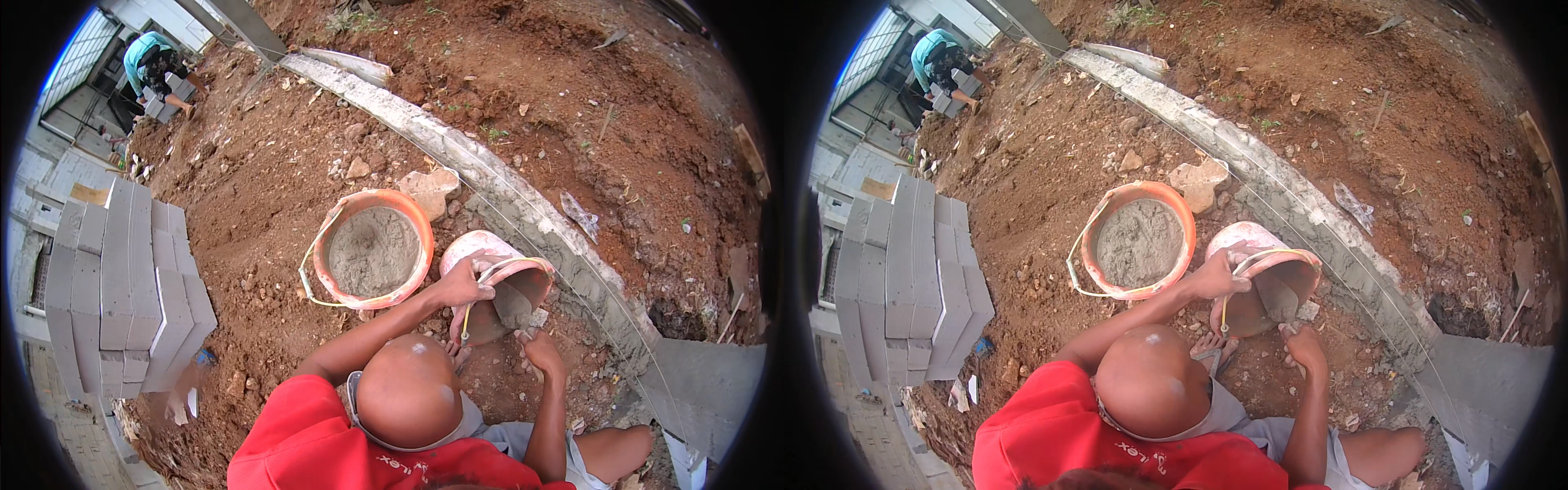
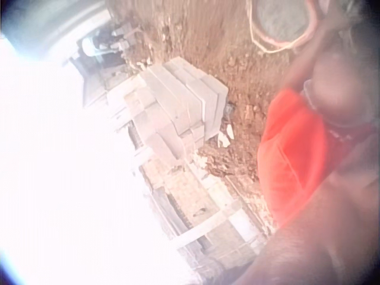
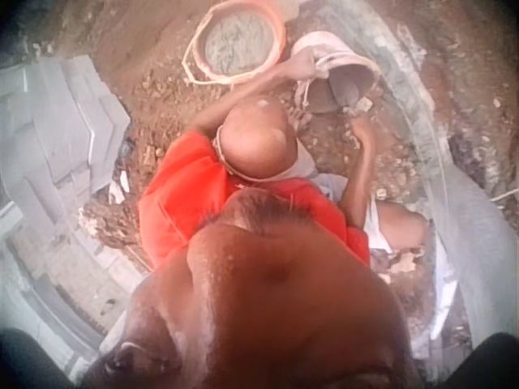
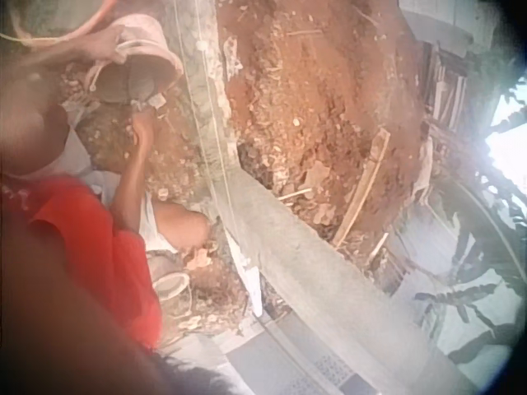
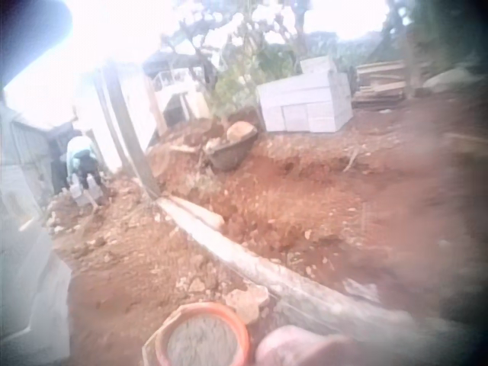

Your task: The person scoops wet cement from a bucket using a trowel and applies it to a narrow trench along a concrete edge. The person repeatedly fills the trench with cement and smooths the surface with the trowel.

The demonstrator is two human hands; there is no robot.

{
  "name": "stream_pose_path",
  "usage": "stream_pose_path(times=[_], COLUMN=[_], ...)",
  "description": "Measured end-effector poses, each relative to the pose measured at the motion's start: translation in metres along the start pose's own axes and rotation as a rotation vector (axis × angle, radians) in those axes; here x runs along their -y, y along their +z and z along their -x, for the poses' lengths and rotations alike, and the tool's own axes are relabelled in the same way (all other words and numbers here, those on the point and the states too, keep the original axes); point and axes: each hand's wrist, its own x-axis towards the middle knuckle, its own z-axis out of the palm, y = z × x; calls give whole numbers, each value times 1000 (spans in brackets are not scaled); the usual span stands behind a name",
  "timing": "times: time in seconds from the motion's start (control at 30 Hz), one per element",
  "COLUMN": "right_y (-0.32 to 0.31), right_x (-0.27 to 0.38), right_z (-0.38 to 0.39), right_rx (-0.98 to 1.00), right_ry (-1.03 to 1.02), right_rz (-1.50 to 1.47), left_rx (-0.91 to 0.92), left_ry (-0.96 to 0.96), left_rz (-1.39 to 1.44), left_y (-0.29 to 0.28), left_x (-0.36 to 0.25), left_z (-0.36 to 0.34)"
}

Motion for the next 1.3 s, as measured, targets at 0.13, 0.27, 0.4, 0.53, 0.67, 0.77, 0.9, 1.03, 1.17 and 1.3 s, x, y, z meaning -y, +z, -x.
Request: stream_pose_path(times=[0.13, 0.27, 0.4, 0.53, 0.67, 0.77, 0.9, 1.03, 1.17, 1.3], right_y=[-36, -25, -11, -11, -21, -8, 6, 25, 10, -29], right_x=[16, 24, 25, 27, 53, 70, 70, 59, 38, 19], right_z=[23, -2, -14, 17, 47, 55, 57, 70, 80, 89], right_rx=[-360, -370, -256, -209, -99, -164, -158, 38, 151, 170], right_ry=[1, 5, -199, -444, -322, -444, -399, -214, -152, -93], right_rz=[256, 395, 304, -92, -301, -377, -400, -597, -572, -442], left_rx=[-164, -105, 89, 199, 177, 2, -158, -286, -450, -595], left_ry=[61, -78, 125, 160, 277, 276, 199, 90, -62, -184], left_rz=[-329, -99, 61, 258, 449, 546, 599, 576, 793, 993], left_y=[18, 22, 36, 9, 5, -6, 10, 22, 13, -2], left_x=[-20, -45, -77, -138, -138, -126, -121, -84, -33, -11], left_z=[11, 12, 2, -5, -12, -5, 11, 20, 47, 75])
